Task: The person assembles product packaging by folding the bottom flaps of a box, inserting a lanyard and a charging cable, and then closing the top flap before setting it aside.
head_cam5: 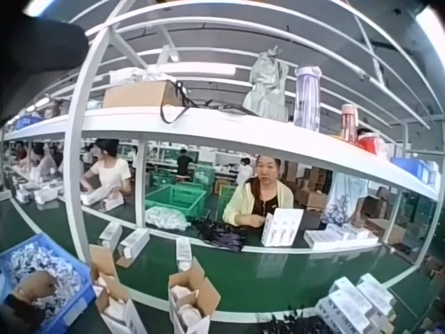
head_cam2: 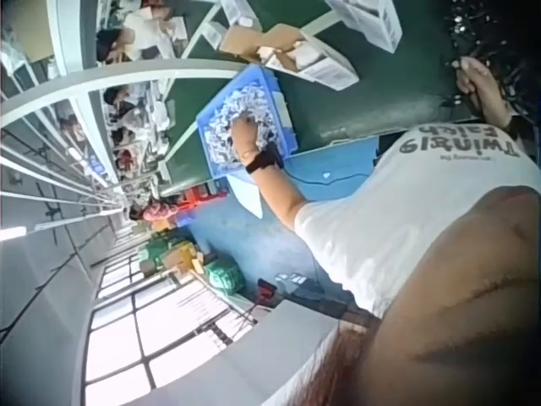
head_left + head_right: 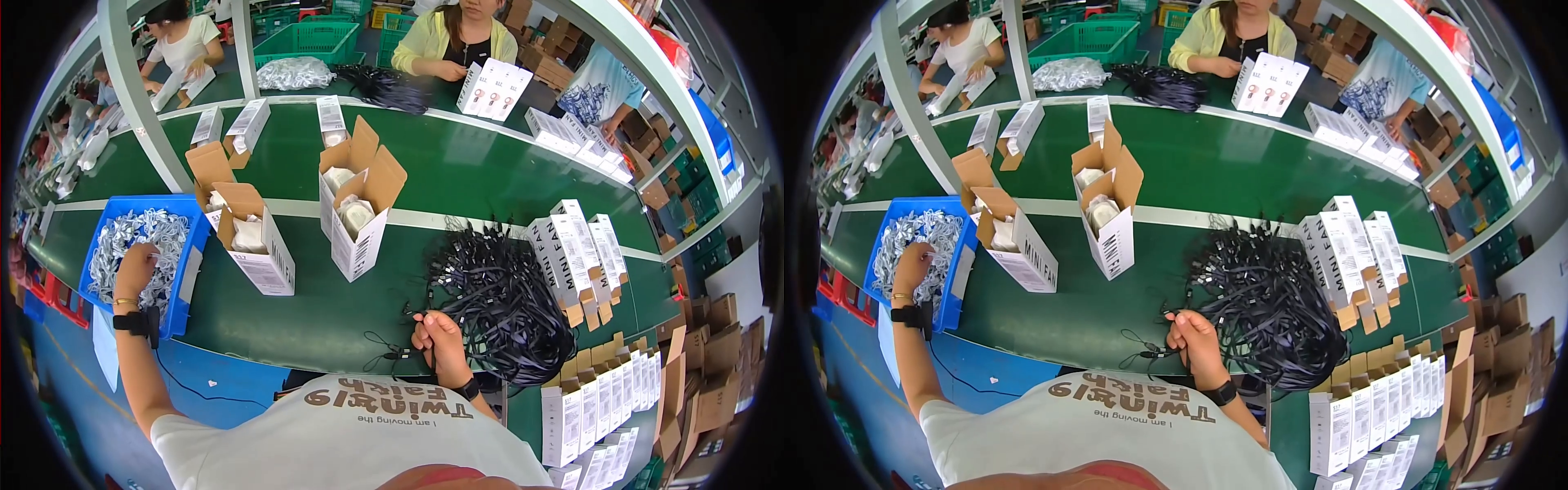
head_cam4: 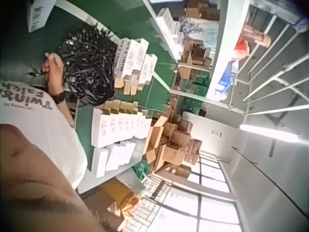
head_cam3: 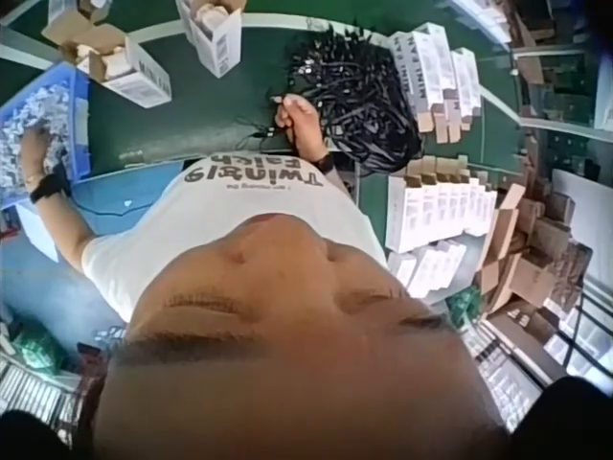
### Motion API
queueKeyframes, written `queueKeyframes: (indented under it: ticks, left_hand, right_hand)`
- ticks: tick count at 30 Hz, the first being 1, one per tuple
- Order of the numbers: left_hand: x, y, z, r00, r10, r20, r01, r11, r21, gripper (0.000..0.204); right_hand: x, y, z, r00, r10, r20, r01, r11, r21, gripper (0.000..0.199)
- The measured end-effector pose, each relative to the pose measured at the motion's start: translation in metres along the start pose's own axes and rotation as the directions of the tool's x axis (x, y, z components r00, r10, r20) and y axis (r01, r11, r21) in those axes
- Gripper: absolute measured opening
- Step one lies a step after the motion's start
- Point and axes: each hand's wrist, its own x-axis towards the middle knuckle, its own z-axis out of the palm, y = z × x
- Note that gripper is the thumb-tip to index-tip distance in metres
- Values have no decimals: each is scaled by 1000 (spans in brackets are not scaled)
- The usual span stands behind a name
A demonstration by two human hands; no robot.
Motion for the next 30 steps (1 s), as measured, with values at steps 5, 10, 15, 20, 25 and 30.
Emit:
queueKeyframes:
  ticks: [5, 10, 15, 20, 25, 30]
  left_hand:
    - [-1, -8, 5, 997, -64, -32, 63, 997, -36, 19]
    - [-34, 5, -29, 950, -196, -242, 183, 980, -74, 20]
    - [-50, 145, -57, 931, -264, -251, 106, 855, -508, 17]
    - [-48, 272, -19, 926, 236, -294, -360, 320, -876, 18]
    - [-14, 351, 33, 862, 491, 123, 208, -122, -971, 33]
    - [-8, 378, 50, 820, 556, 137, 295, -206, -933, 38]
  right_hand:
    - [1, 2, -5, 999, -33, -24, 33, 999, -3, 21]
    - [-3, -6, -3, 999, 33, 20, -33, 999, 35, 24]
    - [-3, -14, 0, 994, 1, 109, 1, 1000, -19, 26]
    - [0, -47, 19, 931, -26, 363, 182, 897, -403, 23]
    - [7, -65, 43, 862, -69, 502, 267, 904, -334, 19]
    - [23, -51, 46, 890, -5, 457, 177, 926, -334, 16]
